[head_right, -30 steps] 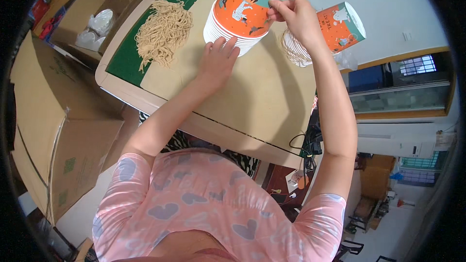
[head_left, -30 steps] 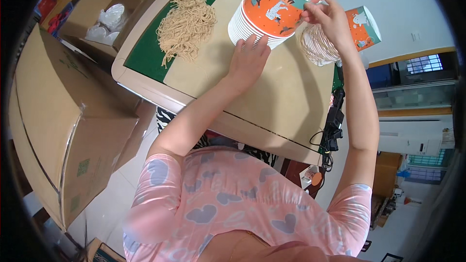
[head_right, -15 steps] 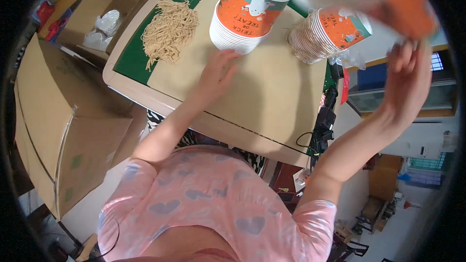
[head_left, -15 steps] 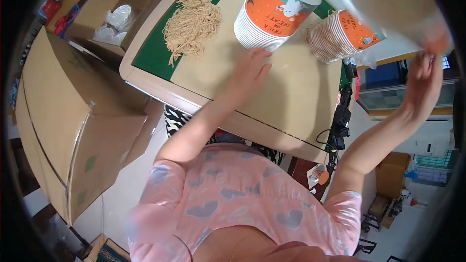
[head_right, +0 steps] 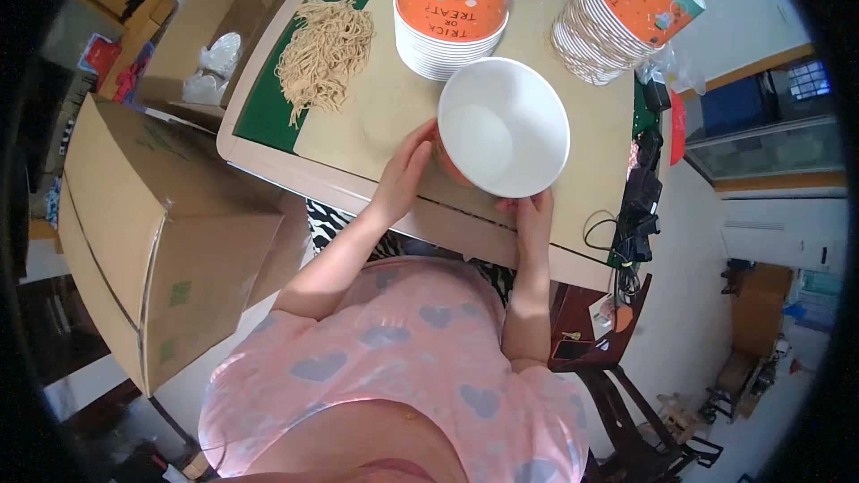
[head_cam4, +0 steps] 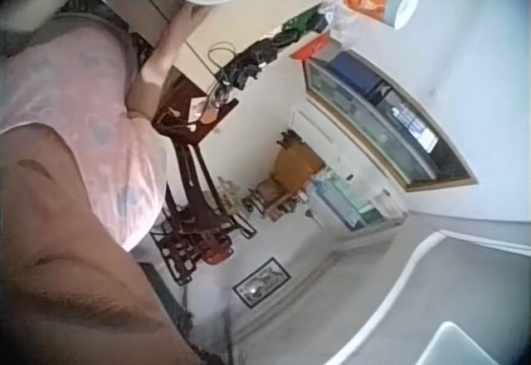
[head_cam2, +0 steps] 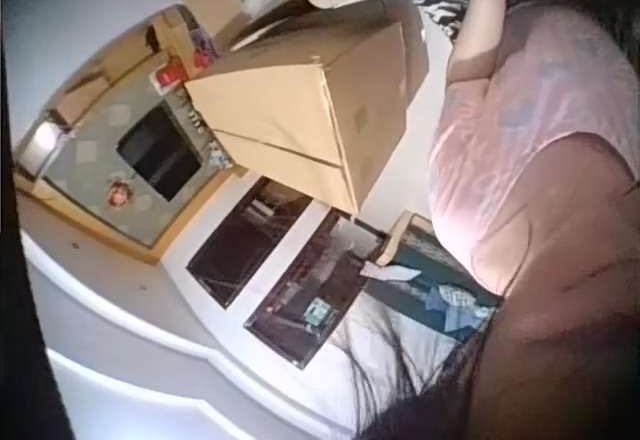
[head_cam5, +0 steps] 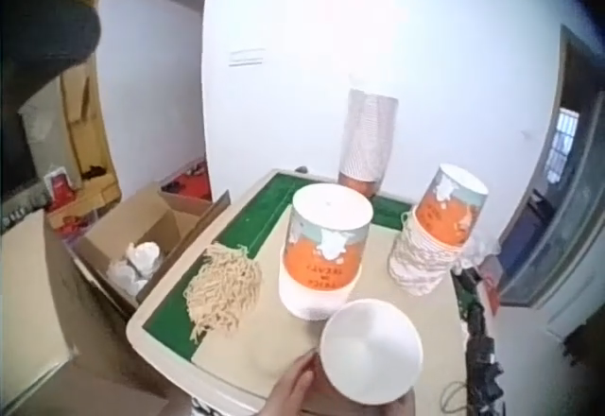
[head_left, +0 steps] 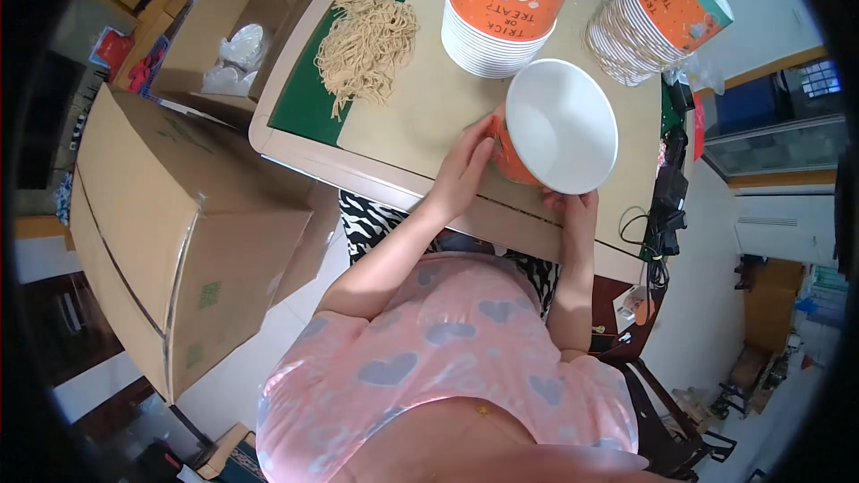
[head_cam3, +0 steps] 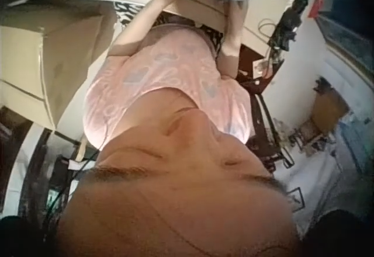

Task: The recorder is taking rubber bands from a pile and applying them to stacks of paper cups at a workbench.

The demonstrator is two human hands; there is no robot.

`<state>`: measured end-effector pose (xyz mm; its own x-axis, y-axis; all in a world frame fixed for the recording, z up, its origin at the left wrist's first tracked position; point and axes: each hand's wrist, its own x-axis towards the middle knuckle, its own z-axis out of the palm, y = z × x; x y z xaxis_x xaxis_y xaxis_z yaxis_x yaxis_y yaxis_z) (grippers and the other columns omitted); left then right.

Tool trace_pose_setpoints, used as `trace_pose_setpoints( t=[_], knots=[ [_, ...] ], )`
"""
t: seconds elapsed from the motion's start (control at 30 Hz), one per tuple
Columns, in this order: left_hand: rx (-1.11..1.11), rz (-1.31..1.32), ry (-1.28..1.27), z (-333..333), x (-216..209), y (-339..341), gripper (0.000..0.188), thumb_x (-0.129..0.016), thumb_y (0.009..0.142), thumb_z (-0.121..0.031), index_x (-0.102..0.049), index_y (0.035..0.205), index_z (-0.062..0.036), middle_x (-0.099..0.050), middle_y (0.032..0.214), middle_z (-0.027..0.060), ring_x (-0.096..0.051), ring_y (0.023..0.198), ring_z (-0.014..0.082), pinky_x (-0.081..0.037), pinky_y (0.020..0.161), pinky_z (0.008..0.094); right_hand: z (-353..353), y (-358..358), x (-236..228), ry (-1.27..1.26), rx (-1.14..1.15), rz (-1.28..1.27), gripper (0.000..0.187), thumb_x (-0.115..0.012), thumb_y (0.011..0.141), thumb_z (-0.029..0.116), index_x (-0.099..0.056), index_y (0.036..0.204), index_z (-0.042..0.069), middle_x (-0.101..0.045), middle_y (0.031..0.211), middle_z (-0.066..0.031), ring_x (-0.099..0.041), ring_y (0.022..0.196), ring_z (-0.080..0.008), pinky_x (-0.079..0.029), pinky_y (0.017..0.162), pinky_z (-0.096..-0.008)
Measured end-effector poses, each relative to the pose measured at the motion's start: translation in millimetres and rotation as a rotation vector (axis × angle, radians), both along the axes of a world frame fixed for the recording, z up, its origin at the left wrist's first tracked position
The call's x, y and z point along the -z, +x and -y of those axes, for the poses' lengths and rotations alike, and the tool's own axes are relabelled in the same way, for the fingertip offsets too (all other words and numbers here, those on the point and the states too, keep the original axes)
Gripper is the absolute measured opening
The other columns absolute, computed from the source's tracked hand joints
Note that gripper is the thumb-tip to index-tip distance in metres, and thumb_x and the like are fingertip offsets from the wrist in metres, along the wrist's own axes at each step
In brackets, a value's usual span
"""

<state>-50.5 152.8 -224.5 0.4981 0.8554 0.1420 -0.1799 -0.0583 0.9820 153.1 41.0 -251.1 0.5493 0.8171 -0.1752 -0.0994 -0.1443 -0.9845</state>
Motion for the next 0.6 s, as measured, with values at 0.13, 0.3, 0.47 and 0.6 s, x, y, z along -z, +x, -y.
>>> trace_pose_setpoints(
  t=[0.13, 0.3, 0.47, 0.6],
  knots=[
    [-0.010, -0.221, 0.200, -10, 1, -7, 0.035, -0.046, 0.095, -0.010, -0.049, 0.128, -0.0001, -0.053, 0.123, 0.0174, -0.054, 0.112, 0.0266, -0.042, 0.095, 0.0332, 7, 3, 11, -0.095, 0.062, 0.007, 0.029, -0.048, 0.096, 0.012, -0.046, 0.123, 0.002, -0.065, 0.085, -0.0072, -0.063, 0.062, -0.0135, -0.051, 0.053, -0.0245],
    [-0.209, -0.907, 0.681, -58, -17, -67, 0.027, -0.056, 0.081, -0.002, -0.062, 0.107, -0.0029, -0.057, 0.104, 0.0161, -0.057, 0.095, 0.0340, -0.048, 0.082, 0.0406, 24, -11, -8, 0.062, 0.209, 0.110, 0.029, -0.052, 0.096, 0.016, -0.046, 0.122, 0.005, -0.062, 0.076, -0.0028, -0.055, 0.060, -0.0085, -0.043, 0.054, -0.0206],
    [-0.121, -1.143, 0.826, -75, 2, -76, 0.017, -0.059, 0.077, -0.005, -0.060, 0.094, -0.0014, -0.056, 0.097, 0.0153, -0.056, 0.090, 0.0325, -0.048, 0.077, 0.0418, 28, -17, -6, 0.148, 0.283, 0.073, 0.028, -0.049, 0.097, 0.012, -0.046, 0.124, 0.006, -0.058, 0.073, -0.0008, -0.051, 0.059, -0.0065, -0.040, 0.054, -0.0196],
    [-0.014, -0.766, 0.653, -18, 7, -61, 0.009, -0.055, 0.088, -0.008, -0.050, 0.093, -0.0037, -0.055, 0.083, 0.0175, -0.055, 0.077, 0.0364, -0.046, 0.069, 0.0406, 39, -24, -3, 0.220, 0.347, 0.141, 0.023, -0.048, 0.096, 0.009, -0.050, 0.119, 0.005, -0.056, 0.072, -0.0009, -0.049, 0.059, -0.0072, -0.039, 0.054, -0.0199]
  ],
)
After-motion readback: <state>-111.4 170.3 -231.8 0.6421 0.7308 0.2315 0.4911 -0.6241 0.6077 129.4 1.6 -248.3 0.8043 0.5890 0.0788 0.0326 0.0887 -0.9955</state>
